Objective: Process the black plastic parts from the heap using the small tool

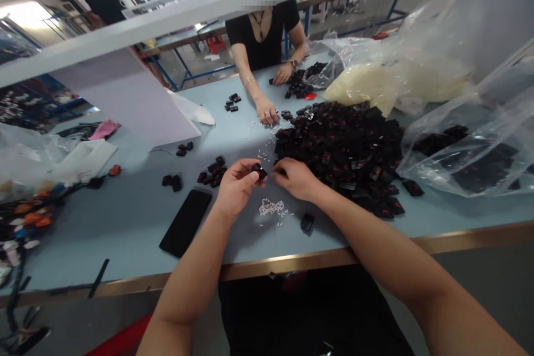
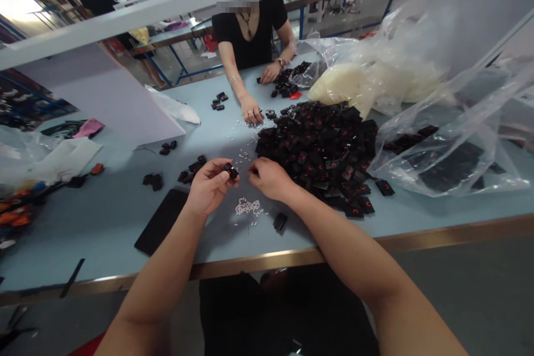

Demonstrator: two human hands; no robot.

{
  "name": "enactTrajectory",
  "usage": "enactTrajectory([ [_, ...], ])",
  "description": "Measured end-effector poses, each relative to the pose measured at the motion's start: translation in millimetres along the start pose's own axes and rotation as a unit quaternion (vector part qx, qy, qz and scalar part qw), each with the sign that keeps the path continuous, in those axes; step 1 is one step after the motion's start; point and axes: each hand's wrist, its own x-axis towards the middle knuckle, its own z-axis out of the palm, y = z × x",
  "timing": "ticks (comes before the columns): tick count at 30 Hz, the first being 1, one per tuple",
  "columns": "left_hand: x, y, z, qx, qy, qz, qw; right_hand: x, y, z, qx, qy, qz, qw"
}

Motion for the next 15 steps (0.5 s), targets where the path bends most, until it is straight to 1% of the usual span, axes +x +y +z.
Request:
enactTrajectory([
  [2,0,-1,0.1,0.004,-0.003,0.001,1.0,-1,1,-9,0.124,0.032,0.031,0.991],
  [4,0,-2,0.8,0.009,-0.004,0.003,1.0,-5,-1,-14,0.214,0.043,0.026,0.976],
  [6,-1,-3,1.7,0.015,-0.008,0.006,1.0,-9,-5,-15,0.268,0.039,0.007,0.963],
  [8,-1,-4,2.0,0.023,-0.014,0.007,1.0,-11,-9,-14,0.288,0.03,-0.011,0.957],
  [11,-1,-5,0.8,0.033,-0.023,0.008,0.999,-12,-10,-11,0.286,0.02,-0.024,0.958],
  [15,-1,-7,-1.4,0.046,-0.028,0.013,0.999,-12,-8,-9,0.269,0.031,-0.027,0.962],
])
